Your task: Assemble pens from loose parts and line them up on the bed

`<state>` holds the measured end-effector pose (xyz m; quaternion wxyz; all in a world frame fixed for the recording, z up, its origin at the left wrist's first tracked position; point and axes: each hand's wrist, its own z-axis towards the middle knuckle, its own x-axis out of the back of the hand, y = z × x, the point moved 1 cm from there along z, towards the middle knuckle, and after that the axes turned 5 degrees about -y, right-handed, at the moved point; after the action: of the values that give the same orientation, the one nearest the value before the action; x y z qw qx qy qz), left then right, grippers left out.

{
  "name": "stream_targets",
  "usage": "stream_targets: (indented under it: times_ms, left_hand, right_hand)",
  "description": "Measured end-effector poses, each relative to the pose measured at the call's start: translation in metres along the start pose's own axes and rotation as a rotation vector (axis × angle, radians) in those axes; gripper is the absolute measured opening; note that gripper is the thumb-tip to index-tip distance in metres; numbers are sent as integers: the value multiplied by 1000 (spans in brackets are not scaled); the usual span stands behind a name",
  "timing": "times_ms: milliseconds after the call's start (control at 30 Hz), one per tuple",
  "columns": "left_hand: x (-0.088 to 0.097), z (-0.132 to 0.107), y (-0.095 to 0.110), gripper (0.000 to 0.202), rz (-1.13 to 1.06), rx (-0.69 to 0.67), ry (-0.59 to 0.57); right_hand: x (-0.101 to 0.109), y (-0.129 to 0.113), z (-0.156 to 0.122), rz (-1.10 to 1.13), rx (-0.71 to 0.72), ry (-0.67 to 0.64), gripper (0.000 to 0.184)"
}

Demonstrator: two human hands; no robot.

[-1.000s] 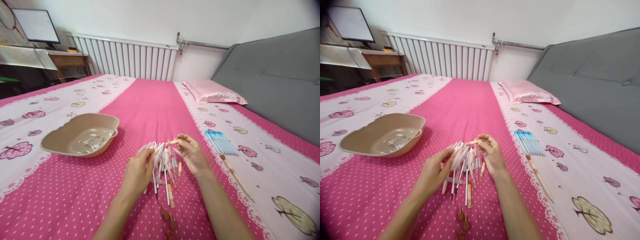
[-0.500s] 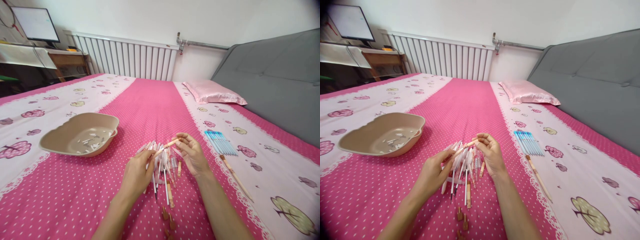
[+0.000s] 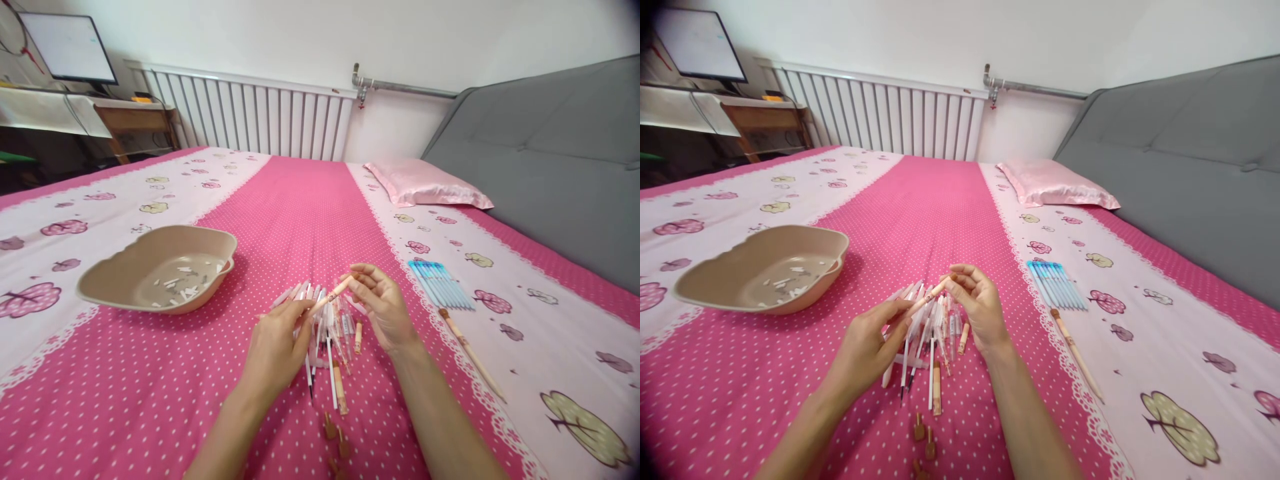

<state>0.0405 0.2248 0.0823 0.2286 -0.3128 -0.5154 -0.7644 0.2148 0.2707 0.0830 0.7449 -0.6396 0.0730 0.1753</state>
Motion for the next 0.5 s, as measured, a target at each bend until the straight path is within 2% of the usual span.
stream_targets:
  times_ms: [267,500]
  left_hand:
    - [-2,0,0,24,-3,8,-25]
    - [0,1,10,24,-171,43,-96]
  right_hand:
    - [-2,1,-1,-27,10,-22,32]
    - [-10,4,-2,-31,-14,-150,32]
